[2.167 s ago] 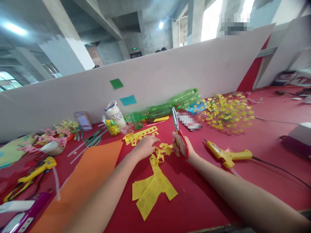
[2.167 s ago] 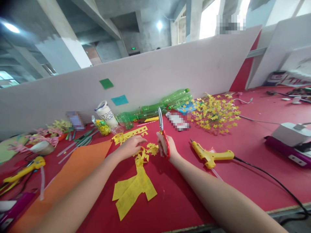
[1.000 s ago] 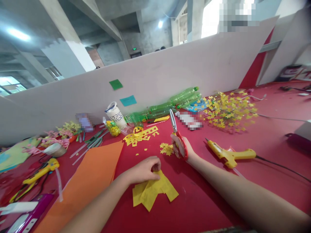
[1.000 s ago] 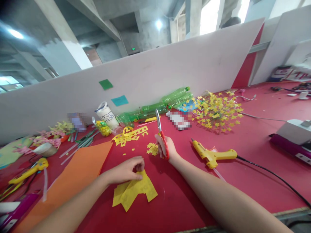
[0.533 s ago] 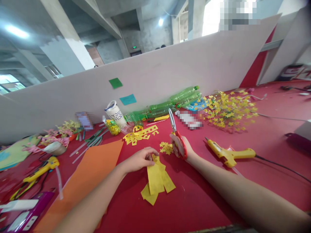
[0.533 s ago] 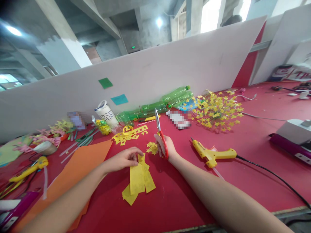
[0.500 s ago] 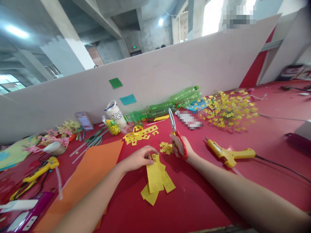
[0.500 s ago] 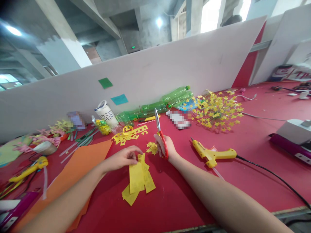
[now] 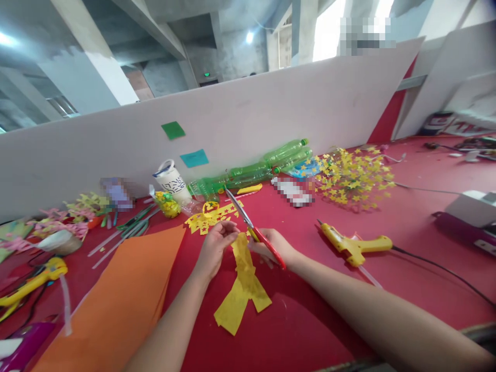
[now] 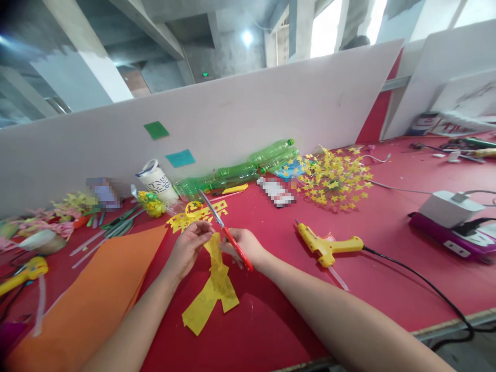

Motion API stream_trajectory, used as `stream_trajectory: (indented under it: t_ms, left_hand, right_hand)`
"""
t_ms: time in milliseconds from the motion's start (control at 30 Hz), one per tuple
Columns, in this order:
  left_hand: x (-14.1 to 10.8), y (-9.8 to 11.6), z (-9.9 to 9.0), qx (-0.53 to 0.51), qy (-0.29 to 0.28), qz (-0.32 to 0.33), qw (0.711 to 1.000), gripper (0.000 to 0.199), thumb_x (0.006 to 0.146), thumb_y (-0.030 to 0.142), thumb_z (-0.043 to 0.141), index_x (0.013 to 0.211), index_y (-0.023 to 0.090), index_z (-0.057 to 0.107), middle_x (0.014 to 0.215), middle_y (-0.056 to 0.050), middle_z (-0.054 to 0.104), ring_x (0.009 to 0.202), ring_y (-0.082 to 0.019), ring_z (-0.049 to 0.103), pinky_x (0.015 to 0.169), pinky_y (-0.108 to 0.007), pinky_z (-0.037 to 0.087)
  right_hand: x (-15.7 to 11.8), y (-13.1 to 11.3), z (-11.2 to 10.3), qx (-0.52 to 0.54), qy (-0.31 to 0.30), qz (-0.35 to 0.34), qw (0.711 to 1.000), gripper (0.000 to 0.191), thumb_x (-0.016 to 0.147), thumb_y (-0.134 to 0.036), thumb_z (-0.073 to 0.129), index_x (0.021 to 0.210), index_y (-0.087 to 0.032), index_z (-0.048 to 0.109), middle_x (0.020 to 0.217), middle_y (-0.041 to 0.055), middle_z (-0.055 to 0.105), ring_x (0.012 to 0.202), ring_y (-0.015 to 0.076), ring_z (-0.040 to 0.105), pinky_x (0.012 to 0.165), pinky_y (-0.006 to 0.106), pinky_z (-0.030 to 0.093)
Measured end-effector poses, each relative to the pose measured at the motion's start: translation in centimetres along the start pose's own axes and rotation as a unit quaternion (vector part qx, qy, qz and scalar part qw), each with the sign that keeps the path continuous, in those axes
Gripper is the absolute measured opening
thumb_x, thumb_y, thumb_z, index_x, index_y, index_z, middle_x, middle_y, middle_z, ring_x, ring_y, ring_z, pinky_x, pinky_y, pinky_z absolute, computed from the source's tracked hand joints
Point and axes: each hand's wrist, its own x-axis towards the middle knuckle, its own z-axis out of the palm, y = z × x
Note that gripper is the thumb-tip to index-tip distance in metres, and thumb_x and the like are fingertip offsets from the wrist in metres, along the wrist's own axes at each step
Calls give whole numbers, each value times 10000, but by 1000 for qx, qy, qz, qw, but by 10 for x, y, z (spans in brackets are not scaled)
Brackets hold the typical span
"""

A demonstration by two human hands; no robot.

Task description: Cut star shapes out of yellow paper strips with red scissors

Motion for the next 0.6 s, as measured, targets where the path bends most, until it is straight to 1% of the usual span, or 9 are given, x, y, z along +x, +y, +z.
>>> stream_trajectory:
  t_ms: [133,233,367,433,533,567,600]
  left_hand:
    - [-7,-3,-3,6,9,-1,1000,175,727,188,690,884,178,613,863,-9,605,871,-123,538,811,-224,401]
    - [-9,-7,-4,14,12,-12,1000,172,727,199,693,878,174,614,864,-14,604,868,-130,542,812,-233,407]
    - [-10,-8,-4,-5,30,18,999,181,742,226,690,899,187,610,883,-12,602,897,-134,548,844,-240,401]
    - [-14,-5,-3,-23,11,9,1000,194,776,283,660,942,198,606,934,-24,609,928,-152,558,845,-254,407]
    - [-21,4,4,-55,-61,-47,996,284,838,424,557,1036,222,582,1007,-51,625,943,-196,580,815,-300,434]
    - [-23,8,7,-55,-73,-54,994,301,841,438,548,1058,230,573,1013,-51,630,951,-201,581,816,-303,436]
    - [-24,12,10,-40,-81,-58,994,295,835,414,568,1069,236,570,1026,-47,631,964,-201,578,822,-301,434]
  right_hand:
    - [0,-1,1,-18,-1,15,1000,154,716,-246,613,636,-195,492,347,-102,450,253,74,405,271,156,268]
    - [-1,-3,2,-24,2,24,999,143,697,-192,576,592,-196,479,355,-101,456,254,72,403,267,157,270]
    - [-5,-4,6,-10,23,25,999,144,698,-171,544,582,-203,466,341,-100,459,251,74,399,267,159,259]
    - [-6,-5,7,3,47,18,999,139,724,-190,532,602,-205,469,326,-103,444,249,78,402,277,162,270]
    - [-6,-5,10,27,82,0,996,213,763,-213,500,559,-207,439,333,-98,417,250,76,403,296,174,293]
    - [-6,-5,10,34,91,-5,995,251,772,-217,492,532,-208,420,336,-96,402,251,75,401,301,179,298]
    - [-6,-4,10,41,97,-10,994,292,782,-224,484,504,-209,396,339,-94,386,253,74,400,306,184,302]
